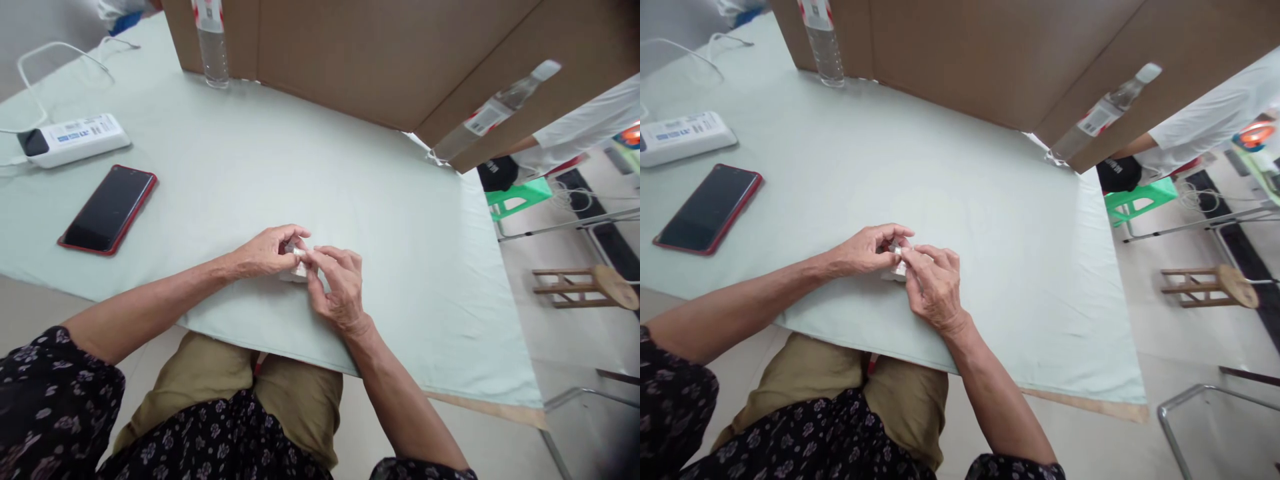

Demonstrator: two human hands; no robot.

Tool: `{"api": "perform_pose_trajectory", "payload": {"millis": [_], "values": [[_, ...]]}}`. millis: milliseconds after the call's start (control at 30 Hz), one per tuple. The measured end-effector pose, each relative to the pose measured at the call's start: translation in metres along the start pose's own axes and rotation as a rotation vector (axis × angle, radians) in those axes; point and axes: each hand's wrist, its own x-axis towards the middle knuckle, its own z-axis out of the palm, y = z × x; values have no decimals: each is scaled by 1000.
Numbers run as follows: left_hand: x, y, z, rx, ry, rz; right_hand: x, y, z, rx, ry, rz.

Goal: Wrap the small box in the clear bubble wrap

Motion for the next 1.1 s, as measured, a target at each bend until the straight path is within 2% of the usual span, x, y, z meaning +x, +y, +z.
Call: {"api": "perform_pose_trajectory", "payload": {"millis": [133,300,367,433,600,667,733,933,1000,1100], "values": [[0,0,-1,8,-9,-5,1,-2,0,-8,-6,19],[-1,2,-2,18,-13,-20,-5,11,-11,87,164,292],[-2,3,-3,15,-22,-24,-6,15,-13,93,171,328],[-2,3,-3,9,-29,-26,-6,15,-12,108,127,262],[-2,3,-2,-7,-34,-24,-1,4,-4,65,-48,-17],[-2,3,-1,-6,-38,-21,1,1,-3,38,-72,-39],[-2,4,-1,0,-30,-19,2,0,-4,61,-51,34],[-4,7,-9,49,52,-27,-2,18,-14,212,93,455],[-4,7,-15,78,52,-15,-2,25,-15,261,89,524],[-4,8,-25,153,-20,8,-1,29,-14,315,68,522]]}}
